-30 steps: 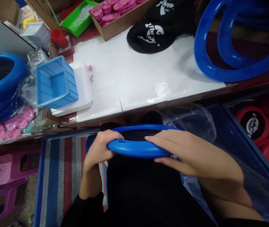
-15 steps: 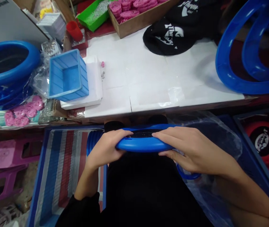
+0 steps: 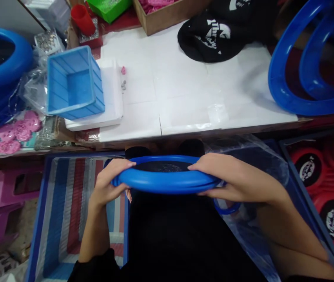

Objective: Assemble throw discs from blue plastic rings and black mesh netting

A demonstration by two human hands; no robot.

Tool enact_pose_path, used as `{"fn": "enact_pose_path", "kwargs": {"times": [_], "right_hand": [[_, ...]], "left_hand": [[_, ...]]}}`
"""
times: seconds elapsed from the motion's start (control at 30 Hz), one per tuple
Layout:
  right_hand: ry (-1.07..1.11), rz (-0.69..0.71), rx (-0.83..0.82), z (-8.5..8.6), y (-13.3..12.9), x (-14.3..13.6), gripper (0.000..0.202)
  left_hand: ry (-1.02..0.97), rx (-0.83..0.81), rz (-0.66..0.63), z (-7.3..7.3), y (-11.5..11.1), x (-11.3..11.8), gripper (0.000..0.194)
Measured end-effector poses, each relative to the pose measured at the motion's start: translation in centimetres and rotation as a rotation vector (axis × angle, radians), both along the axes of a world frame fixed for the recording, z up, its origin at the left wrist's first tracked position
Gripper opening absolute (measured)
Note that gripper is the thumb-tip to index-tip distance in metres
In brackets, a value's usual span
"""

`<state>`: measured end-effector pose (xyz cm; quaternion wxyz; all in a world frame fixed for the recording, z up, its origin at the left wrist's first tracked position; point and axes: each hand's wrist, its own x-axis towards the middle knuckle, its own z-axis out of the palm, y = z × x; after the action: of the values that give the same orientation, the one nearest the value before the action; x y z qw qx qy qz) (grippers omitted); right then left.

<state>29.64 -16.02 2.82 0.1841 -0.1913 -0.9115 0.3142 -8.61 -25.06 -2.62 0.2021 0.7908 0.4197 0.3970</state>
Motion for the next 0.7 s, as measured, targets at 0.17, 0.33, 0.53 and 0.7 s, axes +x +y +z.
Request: {"fn": "enact_pose_path", "kwargs": {"times": [0.17, 0.33, 0.53, 0.7], "right_hand": [[-0.056, -0.027, 0.107, -1.0, -1.2, -2.7, 0.037], [-0.146, -0.052, 0.057, -0.1, -1.9, -2.4, 0.042], [-0.079, -0.028, -0.067, 0.4, -2.7, -1.4, 0.047], [-0.015, -0.120, 0.155, -0.4, -4.1, -3.0, 0.034]], "left_hand": [[0.140, -0.024, -0.119, 0.8, 1.3, 5.0, 0.061], [0.162, 0.143, -0.212, 1.3, 2.9, 8.2, 0.058], [0.055, 0.152, -0.254, 1.1, 2.8, 7.6, 0.050], [0.052, 0.155, -0.222, 1.4, 2.6, 7.3, 0.045]]}}
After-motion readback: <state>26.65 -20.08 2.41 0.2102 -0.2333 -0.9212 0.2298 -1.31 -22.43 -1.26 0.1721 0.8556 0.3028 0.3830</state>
